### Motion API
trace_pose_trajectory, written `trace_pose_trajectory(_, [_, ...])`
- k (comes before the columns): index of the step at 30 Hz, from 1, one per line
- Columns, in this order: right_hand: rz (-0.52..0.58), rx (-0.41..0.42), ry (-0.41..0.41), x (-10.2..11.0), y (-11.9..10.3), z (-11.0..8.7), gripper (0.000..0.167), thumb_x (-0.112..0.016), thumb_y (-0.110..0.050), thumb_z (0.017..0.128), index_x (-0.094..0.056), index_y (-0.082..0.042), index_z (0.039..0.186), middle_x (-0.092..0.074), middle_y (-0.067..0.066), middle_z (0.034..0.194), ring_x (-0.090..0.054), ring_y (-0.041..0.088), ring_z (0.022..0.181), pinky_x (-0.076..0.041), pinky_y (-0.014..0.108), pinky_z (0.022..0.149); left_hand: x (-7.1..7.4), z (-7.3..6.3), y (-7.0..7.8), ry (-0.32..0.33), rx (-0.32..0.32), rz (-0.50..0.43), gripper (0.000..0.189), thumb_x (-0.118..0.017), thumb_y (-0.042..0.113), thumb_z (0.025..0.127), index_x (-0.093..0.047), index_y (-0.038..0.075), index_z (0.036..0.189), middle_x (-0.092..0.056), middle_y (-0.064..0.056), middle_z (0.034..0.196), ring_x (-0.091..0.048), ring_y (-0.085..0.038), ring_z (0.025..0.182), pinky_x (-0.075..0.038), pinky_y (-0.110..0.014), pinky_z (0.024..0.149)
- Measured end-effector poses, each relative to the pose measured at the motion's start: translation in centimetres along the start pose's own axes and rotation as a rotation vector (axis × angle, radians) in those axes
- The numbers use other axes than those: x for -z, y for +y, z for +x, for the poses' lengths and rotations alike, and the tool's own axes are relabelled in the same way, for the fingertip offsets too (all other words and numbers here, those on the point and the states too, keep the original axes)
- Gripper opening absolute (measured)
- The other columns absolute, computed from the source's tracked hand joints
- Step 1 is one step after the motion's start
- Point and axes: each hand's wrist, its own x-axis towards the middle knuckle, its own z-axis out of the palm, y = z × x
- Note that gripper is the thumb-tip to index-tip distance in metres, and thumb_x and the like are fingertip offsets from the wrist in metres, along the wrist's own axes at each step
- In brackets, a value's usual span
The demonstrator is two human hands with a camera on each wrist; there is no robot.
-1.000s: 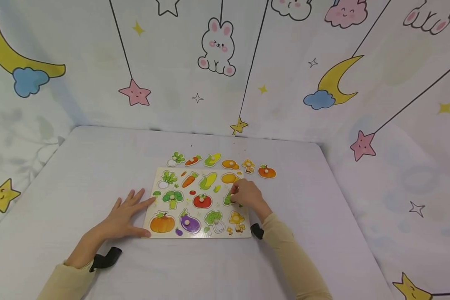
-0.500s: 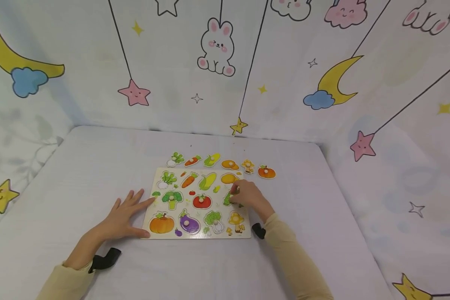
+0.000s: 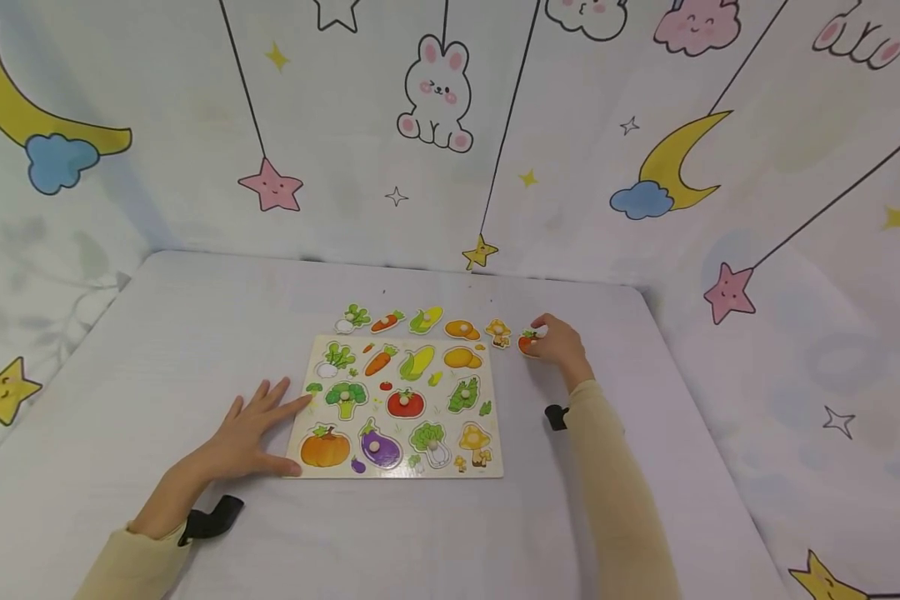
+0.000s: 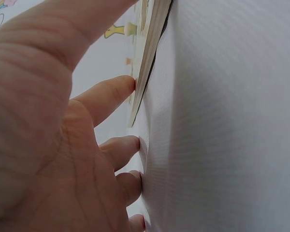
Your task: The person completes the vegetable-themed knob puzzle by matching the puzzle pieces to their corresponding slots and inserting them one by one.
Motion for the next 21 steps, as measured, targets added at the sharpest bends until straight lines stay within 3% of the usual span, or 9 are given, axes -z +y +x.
trace_pose_trajectory(5, [-0.007, -0.021, -0.031, 0.0, 0.4, 0.9, 0.037, -0.061, -0.016, 0.091, -0.056, -0.001, 0.124, -0.057, 0.026, 0.125, -0.051, 0.031, 0.094, -0.043, 0.038, 0.08, 0.1, -0.1, 0.0, 0.002, 0.006, -0.002, 0.101, -0.088, 0.05, 0.06, -0.047, 0.014, 0.145, -0.021, -0.027, 0.159, -0.007, -0.054, 0.146, 0.0, -0.074, 0.111])
trace_pose_trajectory(12, [0.001, -0.045, -0.012, -0.3, 0.3, 1.1, 0.025, -0.06, -0.01, 0.089, -0.061, 0.0, 0.112, -0.064, 0.023, 0.113, -0.053, 0.026, 0.085, -0.039, 0.028, 0.068, -0.1, 0.0, -0.2, -0.012, 0.012, -0.007, 0.102, -0.087, 0.051, 0.06, -0.046, 0.015, 0.146, -0.019, -0.026, 0.16, -0.005, -0.053, 0.146, 0.001, -0.074, 0.112])
trace_pose_trajectory(21, [0.014, -0.077, 0.004, -0.5, 0.6, 1.5, 0.022, -0.061, -0.012, 0.09, -0.063, 0.0, 0.108, -0.061, 0.023, 0.118, -0.053, 0.028, 0.091, -0.044, 0.032, 0.072, 0.0, 0.0, -0.2, -0.008, 0.008, -0.006, 0.101, -0.087, 0.05, 0.061, -0.046, 0.014, 0.146, -0.019, -0.027, 0.159, -0.006, -0.053, 0.146, 0.001, -0.074, 0.112])
